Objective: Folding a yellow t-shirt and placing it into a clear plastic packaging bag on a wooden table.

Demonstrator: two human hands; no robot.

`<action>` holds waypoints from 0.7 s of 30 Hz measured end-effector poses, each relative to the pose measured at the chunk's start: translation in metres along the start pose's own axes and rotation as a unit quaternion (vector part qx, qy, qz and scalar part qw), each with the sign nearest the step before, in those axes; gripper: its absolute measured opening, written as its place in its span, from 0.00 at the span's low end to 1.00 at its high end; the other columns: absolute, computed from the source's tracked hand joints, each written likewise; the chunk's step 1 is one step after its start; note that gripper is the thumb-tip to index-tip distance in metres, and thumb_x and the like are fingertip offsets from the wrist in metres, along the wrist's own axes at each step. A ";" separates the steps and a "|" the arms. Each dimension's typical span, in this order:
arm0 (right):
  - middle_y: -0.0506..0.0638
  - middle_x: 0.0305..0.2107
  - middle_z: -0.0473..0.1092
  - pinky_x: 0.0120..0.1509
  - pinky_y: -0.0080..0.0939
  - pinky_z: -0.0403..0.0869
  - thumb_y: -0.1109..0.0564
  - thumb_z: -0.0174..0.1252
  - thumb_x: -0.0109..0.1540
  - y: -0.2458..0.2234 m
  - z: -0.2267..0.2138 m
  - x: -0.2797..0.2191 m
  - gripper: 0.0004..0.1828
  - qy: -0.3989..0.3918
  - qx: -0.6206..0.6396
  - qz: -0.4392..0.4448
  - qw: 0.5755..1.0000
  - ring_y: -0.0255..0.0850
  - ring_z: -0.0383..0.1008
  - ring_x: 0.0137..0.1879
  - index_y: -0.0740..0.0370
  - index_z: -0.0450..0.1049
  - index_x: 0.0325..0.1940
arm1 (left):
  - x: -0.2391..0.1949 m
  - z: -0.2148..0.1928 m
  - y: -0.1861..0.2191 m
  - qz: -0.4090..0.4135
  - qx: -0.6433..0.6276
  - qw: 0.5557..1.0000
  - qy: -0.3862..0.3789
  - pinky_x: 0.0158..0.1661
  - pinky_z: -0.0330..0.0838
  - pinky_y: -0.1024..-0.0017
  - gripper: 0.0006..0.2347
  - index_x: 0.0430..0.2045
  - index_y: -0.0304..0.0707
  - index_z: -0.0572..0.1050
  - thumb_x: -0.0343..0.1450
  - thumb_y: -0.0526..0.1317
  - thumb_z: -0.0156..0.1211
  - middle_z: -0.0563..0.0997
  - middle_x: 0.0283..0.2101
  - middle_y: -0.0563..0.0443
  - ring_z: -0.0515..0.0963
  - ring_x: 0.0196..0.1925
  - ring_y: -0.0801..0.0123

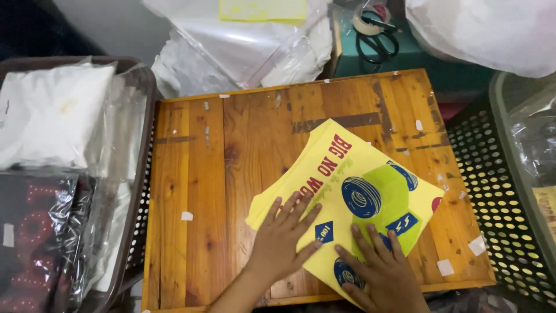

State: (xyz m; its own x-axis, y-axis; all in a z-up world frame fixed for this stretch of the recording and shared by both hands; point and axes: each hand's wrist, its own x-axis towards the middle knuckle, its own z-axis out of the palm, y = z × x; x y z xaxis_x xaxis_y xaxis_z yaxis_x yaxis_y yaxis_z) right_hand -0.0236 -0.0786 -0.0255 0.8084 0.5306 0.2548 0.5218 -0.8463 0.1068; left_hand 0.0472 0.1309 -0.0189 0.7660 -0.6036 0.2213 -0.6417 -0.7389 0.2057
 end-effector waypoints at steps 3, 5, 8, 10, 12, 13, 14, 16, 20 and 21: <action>0.49 0.63 0.42 0.65 0.55 0.43 0.31 0.37 0.53 0.003 -0.006 0.004 0.34 -0.018 0.060 0.020 0.998 0.50 0.39 0.68 0.40 0.50 0.61 | -0.011 -0.005 -0.019 -0.060 0.196 0.978 0.029 0.61 0.22 0.57 0.26 0.59 0.49 0.40 0.69 0.59 0.18 0.39 0.63 0.48 0.34 0.65 0.60; 0.48 0.63 0.41 0.68 0.50 0.38 0.29 0.31 0.55 0.002 -0.011 0.008 0.34 -0.025 0.015 0.016 0.999 0.47 0.36 0.68 0.39 0.48 0.62 | -0.024 -0.008 -0.027 -0.246 -0.030 0.968 -0.052 0.56 0.35 0.54 0.31 0.57 0.30 0.42 0.68 0.56 0.35 0.37 0.61 0.30 0.38 0.62 0.43; 0.54 0.57 0.54 0.63 0.53 0.51 0.36 0.42 0.54 -0.010 -0.020 0.021 0.29 -0.003 0.146 0.078 0.986 0.51 0.50 0.63 0.54 0.61 0.52 | -0.027 -0.016 -0.025 -0.298 -0.015 0.954 0.031 0.39 0.60 0.63 0.21 0.42 0.32 0.62 0.65 0.52 0.41 0.66 0.39 0.43 0.64 0.39 0.56; 0.59 0.54 0.56 0.61 0.52 0.55 0.39 0.47 0.54 -0.027 -0.028 0.049 0.30 0.038 0.171 0.057 0.983 0.53 0.54 0.61 0.61 0.60 0.52 | -0.026 -0.013 -0.032 -0.316 -0.063 0.947 0.003 0.37 0.60 0.63 0.16 0.36 0.34 0.64 0.65 0.49 0.43 0.68 0.35 0.46 0.65 0.37 0.57; 0.64 0.50 0.59 0.60 0.51 0.60 0.42 0.53 0.53 -0.043 -0.028 0.073 0.32 0.080 0.194 0.036 0.977 0.55 0.58 0.58 0.68 0.60 0.51 | -0.022 -0.018 -0.034 -0.333 -0.110 0.936 -0.023 0.36 0.61 0.63 0.11 0.29 0.37 0.66 0.65 0.45 0.44 0.70 0.30 0.49 0.66 0.35 0.58; 0.65 0.52 0.57 0.62 0.51 0.56 0.43 0.53 0.54 -0.051 -0.024 0.083 0.35 0.058 0.223 0.026 0.973 0.56 0.55 0.59 0.71 0.56 0.53 | -0.018 -0.024 -0.033 -0.369 -0.185 0.910 -0.040 0.33 0.60 0.66 0.08 0.24 0.40 0.64 0.65 0.44 0.44 0.70 0.28 0.52 0.67 0.33 0.62; 0.67 0.53 0.54 0.64 0.50 0.52 0.43 0.52 0.54 -0.058 -0.020 0.093 0.37 0.036 0.251 0.017 0.967 0.57 0.52 0.61 0.74 0.53 0.56 | -0.014 -0.031 -0.033 -0.400 -0.259 0.877 -0.057 0.31 0.60 0.68 0.06 0.20 0.42 0.62 0.65 0.43 0.44 0.70 0.26 0.55 0.68 0.31 0.66; 0.67 0.55 0.51 0.64 0.49 0.51 0.40 0.48 0.56 -0.071 0.003 0.100 0.40 0.001 0.212 0.039 0.976 0.56 0.49 0.62 0.75 0.49 0.57 | -0.012 -0.039 -0.031 -0.411 -0.378 0.829 -0.025 0.28 0.59 0.74 0.04 0.19 0.43 0.62 0.64 0.39 0.48 0.66 0.24 0.57 0.65 0.26 0.72; 0.63 0.56 0.51 0.61 0.42 0.55 0.52 0.41 0.58 -0.077 0.026 0.109 0.33 -0.033 0.126 0.079 0.988 0.52 0.52 0.61 0.70 0.42 0.62 | -0.013 -0.050 -0.026 -0.429 -0.519 0.737 0.054 0.20 0.60 0.81 0.06 0.22 0.42 0.63 0.62 0.31 0.54 0.63 0.22 0.57 0.61 0.17 0.78; 0.63 0.56 0.51 0.61 0.42 0.55 0.52 0.41 0.58 -0.072 0.023 0.111 0.33 -0.031 0.124 0.080 0.989 0.52 0.52 0.61 0.70 0.42 0.62 | -0.014 -0.047 -0.032 -0.426 -0.520 0.738 0.054 0.20 0.60 0.81 0.06 0.22 0.42 0.63 0.62 0.31 0.54 0.63 0.22 0.57 0.61 0.17 0.78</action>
State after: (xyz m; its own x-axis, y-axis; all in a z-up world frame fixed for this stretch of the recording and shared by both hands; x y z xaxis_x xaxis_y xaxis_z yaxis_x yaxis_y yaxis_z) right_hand 0.0342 0.0425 -0.0267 0.8972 0.3994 0.1885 0.4305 -0.8863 -0.1707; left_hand 0.0552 0.1768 0.0162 0.9377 0.0166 -0.3472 0.3447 -0.1726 0.9227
